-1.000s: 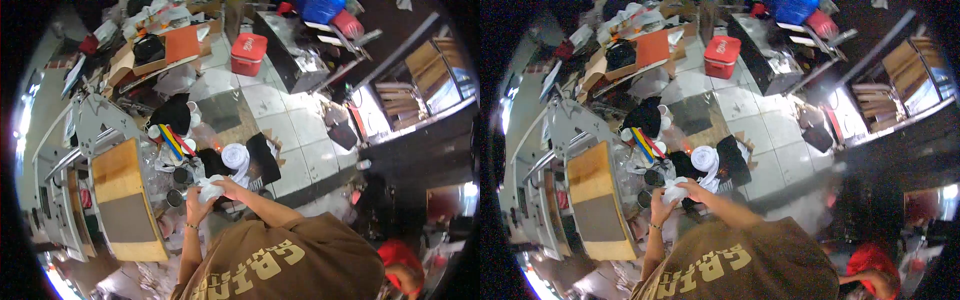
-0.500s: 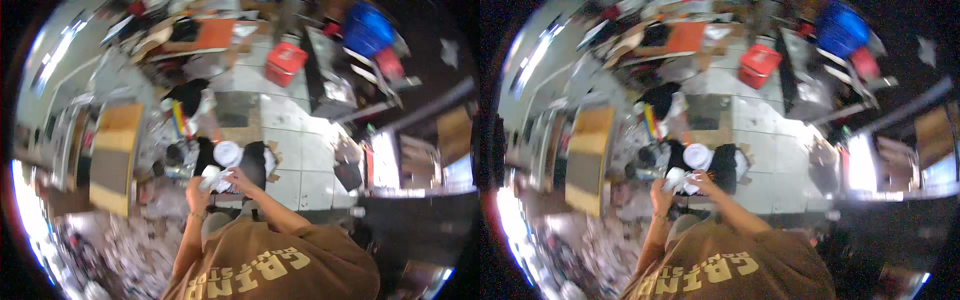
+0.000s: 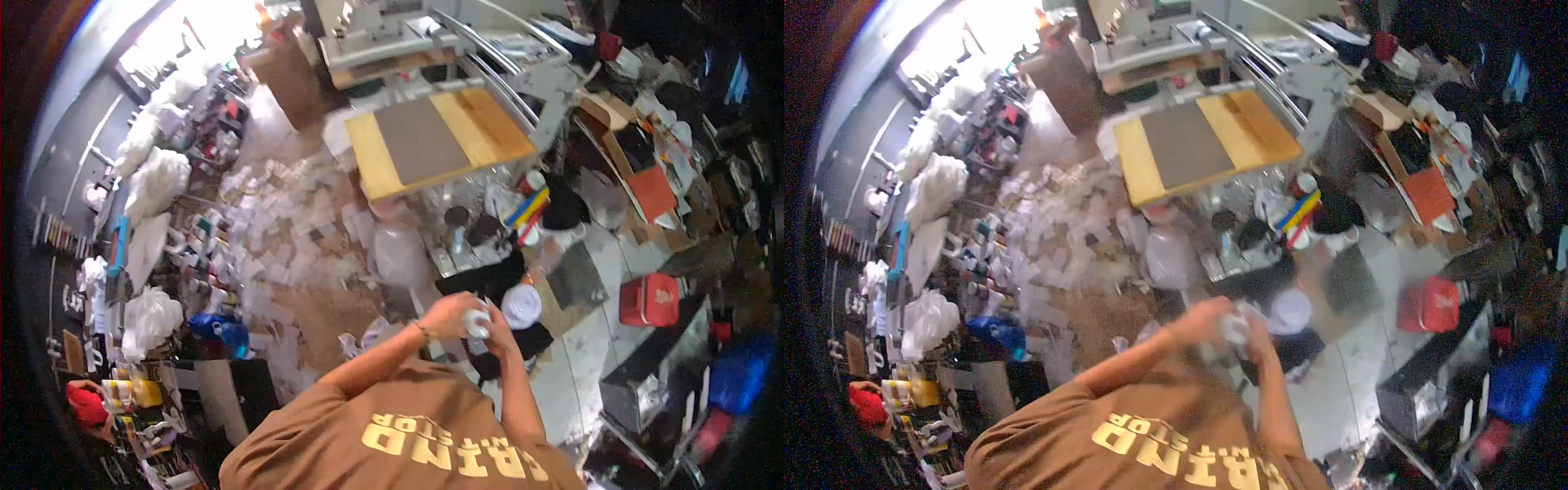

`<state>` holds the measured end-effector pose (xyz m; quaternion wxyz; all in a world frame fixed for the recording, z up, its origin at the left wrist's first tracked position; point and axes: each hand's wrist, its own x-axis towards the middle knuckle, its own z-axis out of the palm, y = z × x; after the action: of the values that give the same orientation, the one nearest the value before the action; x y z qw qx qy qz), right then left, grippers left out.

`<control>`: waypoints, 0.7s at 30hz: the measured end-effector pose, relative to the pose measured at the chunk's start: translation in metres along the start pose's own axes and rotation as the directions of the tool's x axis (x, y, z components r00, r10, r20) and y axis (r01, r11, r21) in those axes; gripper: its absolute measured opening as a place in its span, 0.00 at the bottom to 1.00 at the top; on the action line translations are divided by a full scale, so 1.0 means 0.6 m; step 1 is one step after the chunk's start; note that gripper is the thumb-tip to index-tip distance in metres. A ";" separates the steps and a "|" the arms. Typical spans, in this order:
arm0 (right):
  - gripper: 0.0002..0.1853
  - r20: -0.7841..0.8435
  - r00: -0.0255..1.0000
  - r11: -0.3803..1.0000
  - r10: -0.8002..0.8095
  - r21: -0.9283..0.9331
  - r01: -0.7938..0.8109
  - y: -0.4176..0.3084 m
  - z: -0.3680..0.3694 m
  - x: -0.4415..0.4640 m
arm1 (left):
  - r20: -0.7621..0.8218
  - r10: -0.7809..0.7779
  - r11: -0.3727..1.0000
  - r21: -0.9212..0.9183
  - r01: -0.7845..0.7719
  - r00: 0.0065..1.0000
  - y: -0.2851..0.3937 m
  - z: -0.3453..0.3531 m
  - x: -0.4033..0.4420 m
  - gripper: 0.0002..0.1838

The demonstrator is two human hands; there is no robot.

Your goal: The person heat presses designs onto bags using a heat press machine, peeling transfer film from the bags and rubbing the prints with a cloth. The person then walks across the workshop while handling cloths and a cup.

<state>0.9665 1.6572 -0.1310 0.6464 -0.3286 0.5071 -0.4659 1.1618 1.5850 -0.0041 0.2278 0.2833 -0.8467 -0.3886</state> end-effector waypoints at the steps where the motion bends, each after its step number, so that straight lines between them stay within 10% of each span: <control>1: 0.28 -0.042 0.996 0.971 -0.080 -0.228 0.068 0.013 0.004 0.015 | -0.076 0.032 0.999 -0.023 -0.034 0.997 0.013 -0.018 -0.008 0.18; 3: 0.24 0.027 0.998 0.974 0.059 0.218 -0.063 -0.085 0.072 0.009 | -0.139 -0.111 0.994 -0.038 0.107 0.984 -0.039 -0.004 -0.027 0.20; 9: 0.20 0.019 0.974 0.896 0.228 0.388 -0.217 -0.100 0.158 0.054 | -0.394 -0.291 0.951 -0.018 0.310 0.872 -0.113 -0.049 -0.067 0.18; 14: 0.17 0.014 0.950 0.884 0.311 0.364 -0.295 -0.069 0.165 0.100 | -0.470 -0.307 0.945 -0.045 0.325 0.827 -0.154 -0.057 -0.041 0.15; 18: 0.13 -0.094 0.960 0.932 0.265 0.281 -0.230 -0.083 0.173 0.138 | -0.121 -0.309 0.943 -0.166 0.288 0.943 -0.201 -0.074 -0.029 0.15; 21: 0.10 -0.071 0.965 0.948 0.252 0.219 -0.231 -0.049 0.174 0.180 | -0.222 -0.040 0.994 0.086 0.060 0.974 -0.230 -0.128 -0.009 0.17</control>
<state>1.0644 1.5408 -0.1141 0.7038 -0.1709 0.5229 -0.4495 1.2537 1.4739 -0.0679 0.2970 0.3561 -0.8258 -0.3210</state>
